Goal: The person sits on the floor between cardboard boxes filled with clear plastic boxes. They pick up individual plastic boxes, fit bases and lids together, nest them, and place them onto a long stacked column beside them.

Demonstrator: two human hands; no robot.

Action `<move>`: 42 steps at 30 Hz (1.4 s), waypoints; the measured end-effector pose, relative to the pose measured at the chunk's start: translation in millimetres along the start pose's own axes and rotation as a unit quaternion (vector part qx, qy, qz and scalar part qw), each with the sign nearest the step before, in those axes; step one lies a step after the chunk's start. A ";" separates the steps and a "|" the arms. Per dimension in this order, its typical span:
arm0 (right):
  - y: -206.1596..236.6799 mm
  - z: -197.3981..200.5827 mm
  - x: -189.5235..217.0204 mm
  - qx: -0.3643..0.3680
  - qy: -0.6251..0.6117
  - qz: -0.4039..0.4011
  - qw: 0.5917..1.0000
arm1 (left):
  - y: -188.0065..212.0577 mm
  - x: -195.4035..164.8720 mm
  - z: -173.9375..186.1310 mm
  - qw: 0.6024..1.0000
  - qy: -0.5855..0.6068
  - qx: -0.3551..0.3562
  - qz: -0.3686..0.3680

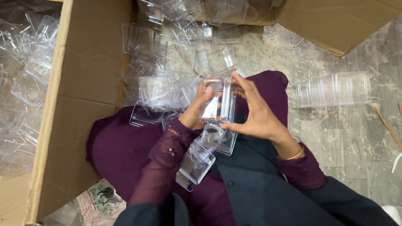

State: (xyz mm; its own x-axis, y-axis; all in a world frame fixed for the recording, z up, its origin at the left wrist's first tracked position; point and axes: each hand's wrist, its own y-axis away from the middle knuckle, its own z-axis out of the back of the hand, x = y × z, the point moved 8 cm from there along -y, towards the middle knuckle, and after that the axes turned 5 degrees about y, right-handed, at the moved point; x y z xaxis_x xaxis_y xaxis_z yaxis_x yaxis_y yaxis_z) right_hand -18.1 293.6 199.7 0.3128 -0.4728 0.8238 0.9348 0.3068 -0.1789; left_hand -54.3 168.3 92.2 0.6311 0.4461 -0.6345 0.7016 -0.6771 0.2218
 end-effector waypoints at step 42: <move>34.1 -36.0 -59.8 -0.011 0.236 -0.015 0.972 | -4.4 -64.4 107.3 0.979 0.034 -0.194 -0.044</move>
State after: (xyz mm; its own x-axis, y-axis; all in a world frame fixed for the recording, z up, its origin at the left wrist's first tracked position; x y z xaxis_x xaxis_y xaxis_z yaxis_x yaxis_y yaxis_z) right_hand 1.2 302.5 125.0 0.3223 -0.8087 0.4921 0.9466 0.2718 -0.1733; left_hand -133.5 79.8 52.7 0.5741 0.5396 -0.6158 0.8187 -0.3669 0.4418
